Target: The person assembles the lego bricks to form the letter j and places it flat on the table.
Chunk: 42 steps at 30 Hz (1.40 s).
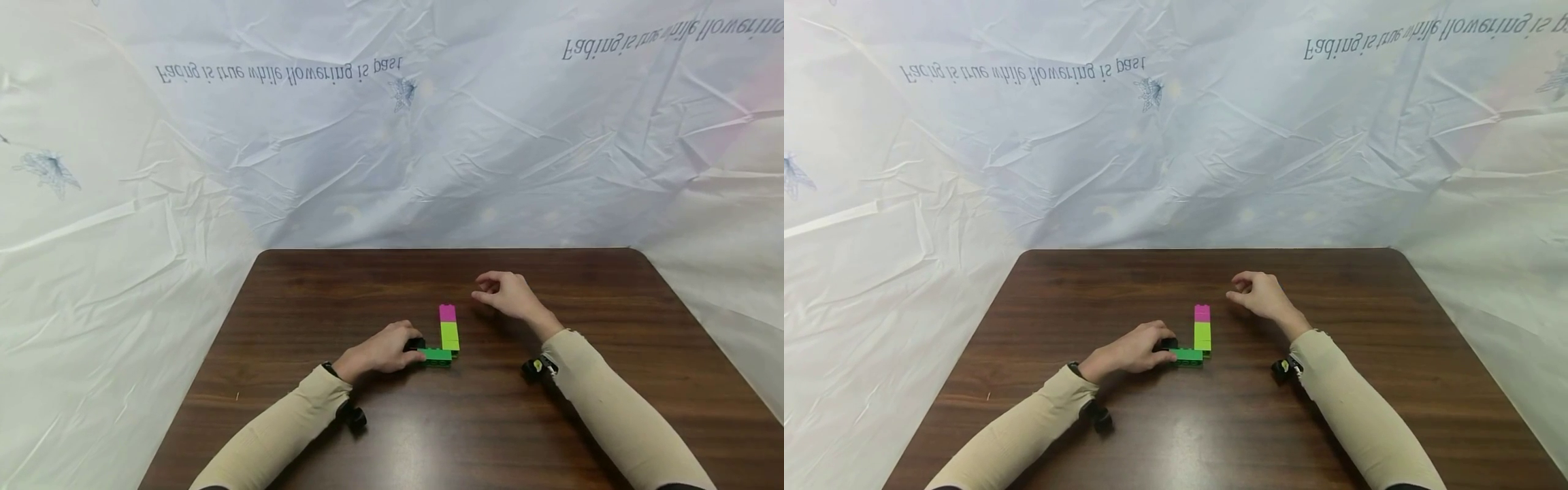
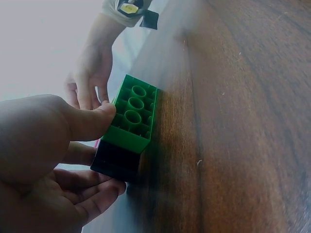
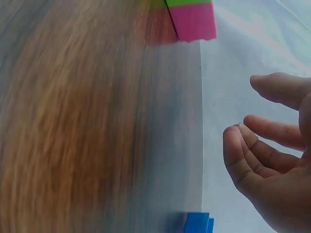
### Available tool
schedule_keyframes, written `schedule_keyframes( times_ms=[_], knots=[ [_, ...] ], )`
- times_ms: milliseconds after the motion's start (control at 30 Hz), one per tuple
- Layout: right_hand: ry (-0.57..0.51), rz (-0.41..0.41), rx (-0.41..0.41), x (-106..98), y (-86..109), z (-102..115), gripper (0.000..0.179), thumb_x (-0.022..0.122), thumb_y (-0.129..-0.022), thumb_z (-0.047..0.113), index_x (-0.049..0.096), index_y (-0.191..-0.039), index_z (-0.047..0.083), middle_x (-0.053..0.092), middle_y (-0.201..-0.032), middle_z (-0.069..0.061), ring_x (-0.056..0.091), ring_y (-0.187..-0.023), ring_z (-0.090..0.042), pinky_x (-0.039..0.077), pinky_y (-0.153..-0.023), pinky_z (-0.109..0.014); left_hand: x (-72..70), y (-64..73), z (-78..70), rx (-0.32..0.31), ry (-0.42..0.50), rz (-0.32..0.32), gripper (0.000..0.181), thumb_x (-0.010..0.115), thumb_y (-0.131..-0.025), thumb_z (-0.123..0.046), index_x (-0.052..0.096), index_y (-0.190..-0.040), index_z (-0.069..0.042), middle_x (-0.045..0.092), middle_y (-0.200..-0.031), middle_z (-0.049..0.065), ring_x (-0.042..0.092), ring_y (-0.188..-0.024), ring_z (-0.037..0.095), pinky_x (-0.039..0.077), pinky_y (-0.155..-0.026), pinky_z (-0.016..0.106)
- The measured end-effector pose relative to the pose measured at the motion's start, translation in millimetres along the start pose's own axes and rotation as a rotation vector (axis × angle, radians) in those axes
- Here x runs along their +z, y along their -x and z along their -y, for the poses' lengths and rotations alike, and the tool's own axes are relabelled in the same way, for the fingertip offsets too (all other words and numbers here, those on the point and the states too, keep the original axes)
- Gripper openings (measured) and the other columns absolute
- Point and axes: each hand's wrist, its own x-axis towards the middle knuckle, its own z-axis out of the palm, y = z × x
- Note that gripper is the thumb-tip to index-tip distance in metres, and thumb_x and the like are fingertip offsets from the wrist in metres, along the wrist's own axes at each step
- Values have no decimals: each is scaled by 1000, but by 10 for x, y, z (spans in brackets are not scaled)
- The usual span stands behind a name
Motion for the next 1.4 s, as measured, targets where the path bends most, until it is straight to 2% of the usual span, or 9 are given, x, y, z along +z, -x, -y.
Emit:
schedule_keyframes(
  times_ms=[367, 867, 1167, 1400],
  knots=[
    [41, -35, 75, -122, 96, -124, 49, 69, -90, 35, 62, -124, 1, 67, -108, -15, 64, -94, -26, 53, -76, -43, 39, 29, -28, -10, -6, -2, 42, 61, -96, -37, 62, -127, -9, 57, -107, 2, 50, -84, 9, 43, -71, 22],
    [155, -71, 91, -170, 182, -349, 49, 71, -89, 30, 62, -125, -1, 67, -109, -20, 64, -90, -29, 51, -77, -47, 74, 81, -75, -16, 7, -14, 41, 60, -96, -37, 62, -126, -9, 56, -105, 1, 49, -85, 11, 43, -72, 23],
    [185, -105, 82, -205, 222, -451, 46, 72, -87, 23, 62, -123, -4, 61, -110, -26, 61, -94, -37, 49, -79, -52, 118, 85, -108, -4, -15, -45, 39, 61, -96, -37, 64, -124, -10, 57, -105, 1, 50, -84, 10, 43, -72, 22],
    [201, -101, 139, -216, 210, -503, 43, 71, -88, 20, 61, -123, -3, 60, -113, -29, 58, -100, -43, 48, -81, -55, 134, 81, -89, -7, -8, -47, 40, 61, -96, -36, 63, -125, -10, 57, -106, 1, 49, -83, 10, 43, -71, 22]
  ],
)
